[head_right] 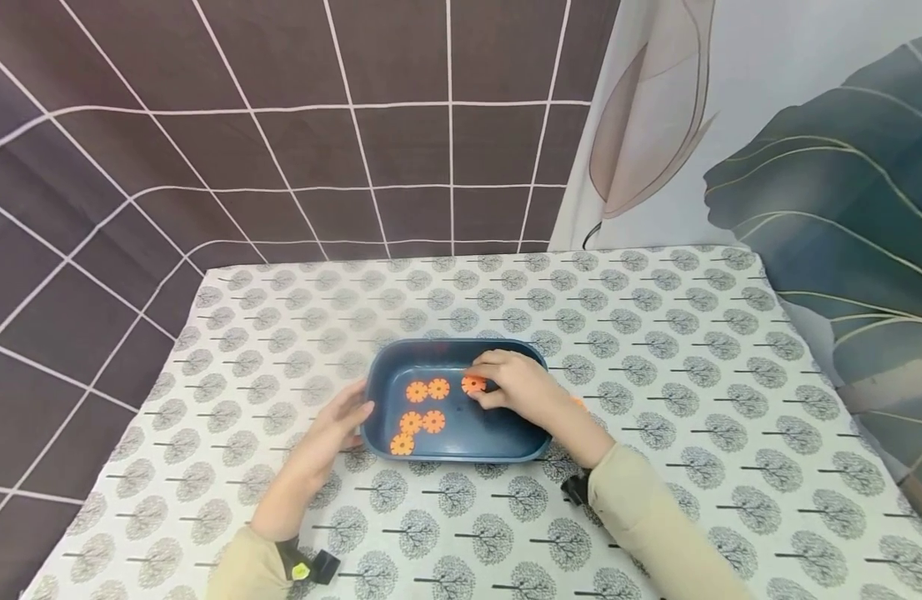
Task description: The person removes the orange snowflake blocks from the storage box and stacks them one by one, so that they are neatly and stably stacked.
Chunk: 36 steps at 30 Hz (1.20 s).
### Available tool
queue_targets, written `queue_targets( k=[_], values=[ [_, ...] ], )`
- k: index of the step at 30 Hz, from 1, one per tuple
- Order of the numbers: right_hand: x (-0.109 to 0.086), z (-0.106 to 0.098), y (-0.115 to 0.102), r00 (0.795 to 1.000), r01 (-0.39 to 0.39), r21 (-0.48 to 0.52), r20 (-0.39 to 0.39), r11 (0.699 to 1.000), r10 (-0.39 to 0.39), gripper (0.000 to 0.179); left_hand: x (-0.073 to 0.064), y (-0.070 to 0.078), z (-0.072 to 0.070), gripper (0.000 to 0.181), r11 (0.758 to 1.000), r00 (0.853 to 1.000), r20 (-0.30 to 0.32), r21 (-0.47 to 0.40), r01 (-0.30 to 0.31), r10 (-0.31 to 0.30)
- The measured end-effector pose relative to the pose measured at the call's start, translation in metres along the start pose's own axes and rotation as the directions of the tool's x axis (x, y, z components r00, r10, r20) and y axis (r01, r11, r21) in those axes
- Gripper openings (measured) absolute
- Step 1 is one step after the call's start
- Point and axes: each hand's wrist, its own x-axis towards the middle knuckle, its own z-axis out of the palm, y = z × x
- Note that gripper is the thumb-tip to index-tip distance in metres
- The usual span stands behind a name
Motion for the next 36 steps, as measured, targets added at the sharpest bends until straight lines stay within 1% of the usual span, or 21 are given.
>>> queue_targets(
  k=[4,9,12,15,17,24,27,30,32,36],
  values=[
    [-0.014,-0.009,-0.002,1.0,-0.014,-0.008,-0.022,1.0,0.014,0.034,0.001,-0.001,0.0,0.056,1.0,1.0,0.011,-0.001,-0.001,0.001],
    [-0.034,-0.018,-0.003,0.996,-0.04,-0.033,-0.083,0.999,0.037,0.035,0.003,0.001,-0.006,0.055,1.0,1.0,0.023,0.012,-0.004,0.004],
    [-0.044,-0.021,-0.003,0.991,-0.033,-0.046,-0.134,0.998,0.026,0.036,0.004,0.003,-0.008,0.055,1.0,1.0,0.029,0.022,-0.005,0.004],
    [-0.054,-0.024,-0.001,0.987,-0.027,-0.055,-0.162,0.998,0.018,0.037,0.005,0.005,-0.008,0.054,0.999,0.999,0.036,0.032,0.004,-0.005],
    [-0.061,-0.027,0.001,0.986,-0.042,-0.057,-0.165,0.997,0.032,0.039,0.004,0.004,-0.006,0.054,0.999,0.999,0.038,0.035,0.012,-0.013],
    [-0.082,-0.037,0.007,0.976,-0.129,0.014,-0.174,0.992,0.129,0.044,0.001,-0.001,-0.003,0.056,1.0,1.0,0.023,0.001,0.017,-0.017],
    [-0.089,-0.038,0.009,0.971,-0.16,0.017,-0.175,0.987,0.161,0.046,0.0,-0.002,-0.003,0.057,1.0,1.0,0.017,-0.002,0.017,-0.017],
    [-0.095,-0.039,0.012,0.969,-0.188,0.01,-0.163,0.982,0.187,0.047,0.0,-0.002,-0.003,0.058,1.0,1.0,0.027,0.001,0.008,-0.008],
    [-0.098,-0.039,0.014,0.97,-0.194,0.01,-0.146,0.981,0.193,0.047,0.001,-0.002,-0.003,0.058,1.0,0.999,0.032,0.003,0.009,-0.009],
    [-0.103,-0.036,0.018,0.972,-0.206,-0.032,-0.125,0.978,0.201,0.046,0.002,0.0,-0.004,0.056,1.0,0.999,0.032,0.006,0.007,-0.007]
  ],
)
